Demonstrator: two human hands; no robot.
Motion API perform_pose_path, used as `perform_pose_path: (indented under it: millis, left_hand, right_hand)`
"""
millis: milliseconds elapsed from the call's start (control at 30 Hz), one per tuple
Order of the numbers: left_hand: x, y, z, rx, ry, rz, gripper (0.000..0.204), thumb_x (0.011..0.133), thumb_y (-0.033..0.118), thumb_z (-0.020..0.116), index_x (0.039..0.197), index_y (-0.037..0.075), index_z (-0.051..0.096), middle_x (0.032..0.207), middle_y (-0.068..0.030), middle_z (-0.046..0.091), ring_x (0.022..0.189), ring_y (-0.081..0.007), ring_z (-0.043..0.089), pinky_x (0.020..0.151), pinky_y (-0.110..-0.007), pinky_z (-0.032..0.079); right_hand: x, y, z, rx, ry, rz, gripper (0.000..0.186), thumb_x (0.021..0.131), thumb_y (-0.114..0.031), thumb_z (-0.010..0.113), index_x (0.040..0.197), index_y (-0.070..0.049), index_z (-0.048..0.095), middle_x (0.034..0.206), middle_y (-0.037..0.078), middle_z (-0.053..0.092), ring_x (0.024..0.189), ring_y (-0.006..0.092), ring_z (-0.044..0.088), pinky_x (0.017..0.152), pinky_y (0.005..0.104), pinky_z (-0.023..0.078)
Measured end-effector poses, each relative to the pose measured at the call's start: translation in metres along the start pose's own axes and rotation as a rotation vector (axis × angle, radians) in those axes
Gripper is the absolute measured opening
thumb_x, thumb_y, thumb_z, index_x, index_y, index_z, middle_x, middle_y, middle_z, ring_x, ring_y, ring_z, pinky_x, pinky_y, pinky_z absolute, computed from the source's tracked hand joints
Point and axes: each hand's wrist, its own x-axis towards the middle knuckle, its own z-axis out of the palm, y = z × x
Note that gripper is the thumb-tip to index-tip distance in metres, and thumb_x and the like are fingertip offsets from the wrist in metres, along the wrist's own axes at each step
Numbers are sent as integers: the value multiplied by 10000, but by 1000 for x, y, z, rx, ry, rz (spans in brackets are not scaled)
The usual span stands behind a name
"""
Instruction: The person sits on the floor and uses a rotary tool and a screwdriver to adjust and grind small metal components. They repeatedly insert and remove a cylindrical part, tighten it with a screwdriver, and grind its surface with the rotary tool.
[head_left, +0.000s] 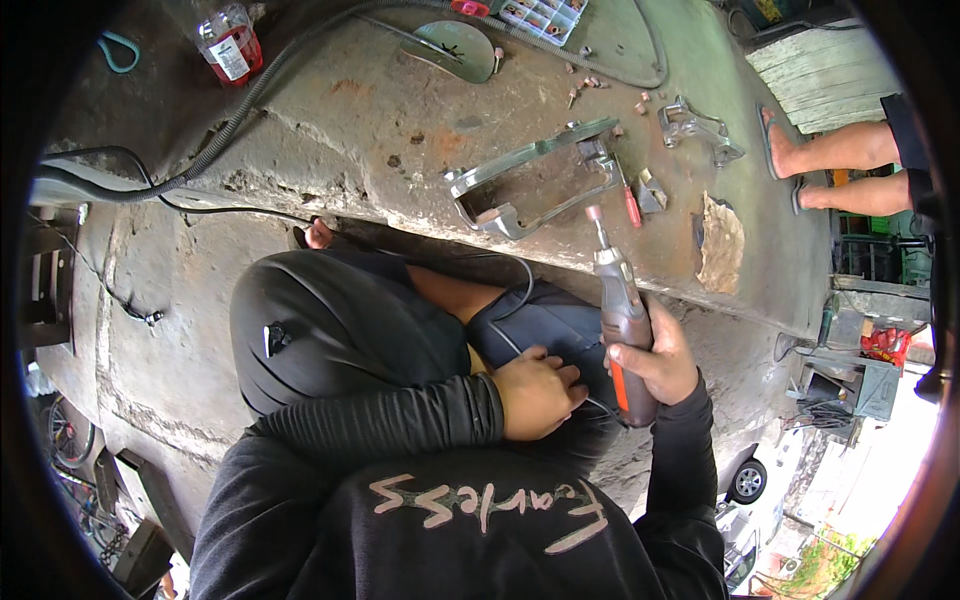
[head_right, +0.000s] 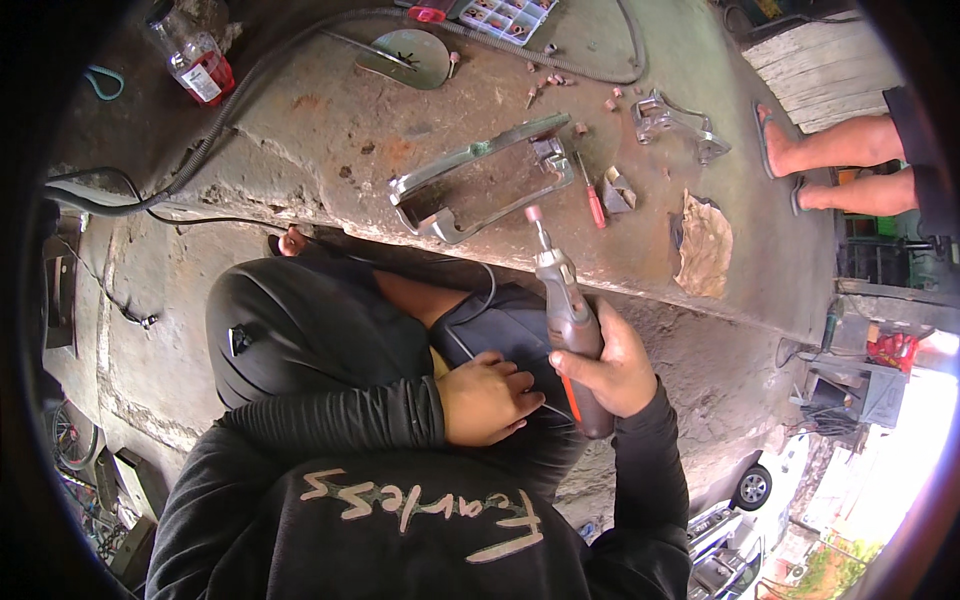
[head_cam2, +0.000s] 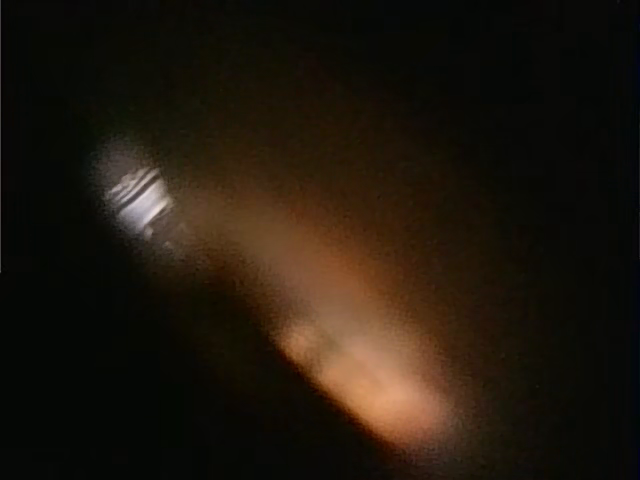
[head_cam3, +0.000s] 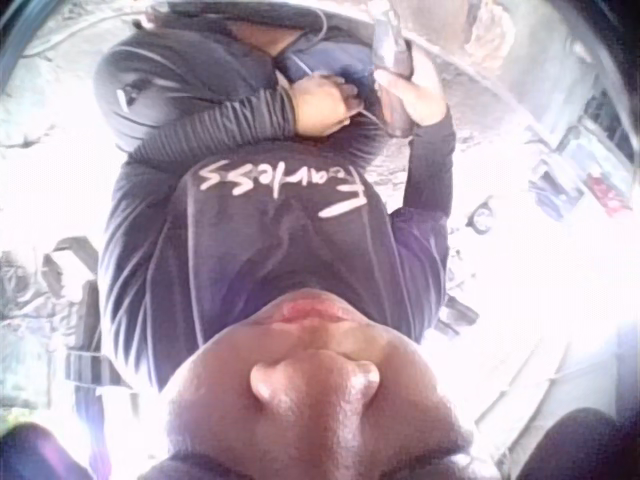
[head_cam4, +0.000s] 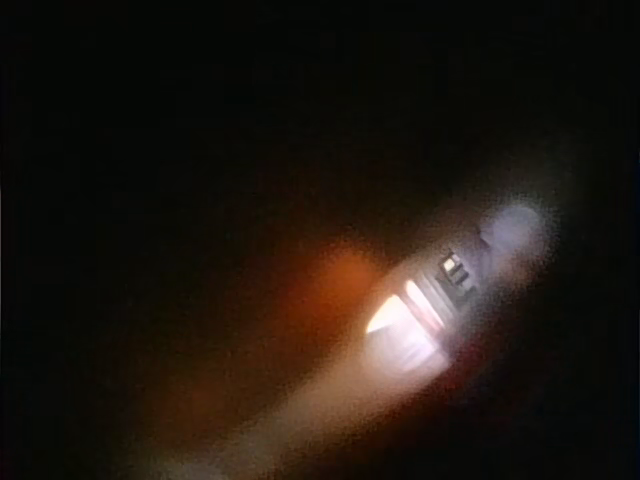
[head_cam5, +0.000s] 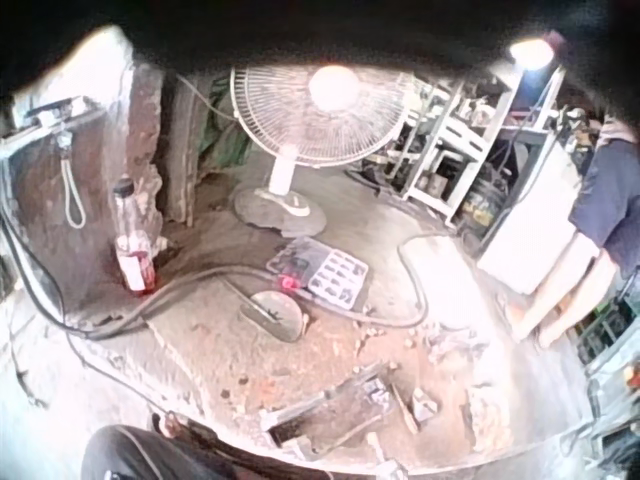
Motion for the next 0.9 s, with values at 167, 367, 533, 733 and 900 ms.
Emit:
perform_pose_path:
  millis: [167,367,533,733,900]
  left_hand:
    - [-3,3,7,42,57,-60,552,842,330,654,1348,139,540,1207,-100,569,1138,-268,556,1030,-640,313]
    - [-3,5,8,32,132,-70,587,829,337,669,1373,168,525,1425,-145,447,1333,-337,417,1099,-710,176]
    - [-4,4,4,-39,134,-45,553,817,330,680,1329,153,568,1472,-163,388,1376,-358,352,1099,-707,180]
    - [-7,6,-1,-69,140,-56,526,808,327,685,1293,143,598,1480,-171,374,1378,-366,342,1102,-699,186]
    - [-6,6,0,-86,129,-71,510,811,331,682,1280,145,610,1480,-170,375,1379,-365,337,1105,-694,186]
  right_hand:
    - [20,-29,-2,-202,-8,12,523,820,-69,729,1269,8,472,1061,50,562,969,117,522,876,288,458]
    - [31,-52,-16,-471,-98,59,493,823,-65,725,1246,1,482,1003,43,570,893,106,529,817,279,466]
    - [37,-69,-22,-654,-139,60,381,835,-127,735,1108,-22,491,775,49,582,677,130,569,633,315,480]
    - [41,-73,-19,-707,-180,66,403,828,-161,742,1107,-19,488,773,81,595,676,154,595,625,337,482]
    - [39,-77,-13,-749,-137,93,433,814,-183,751,1105,-5,484,822,137,621,712,228,626,672,367,492]
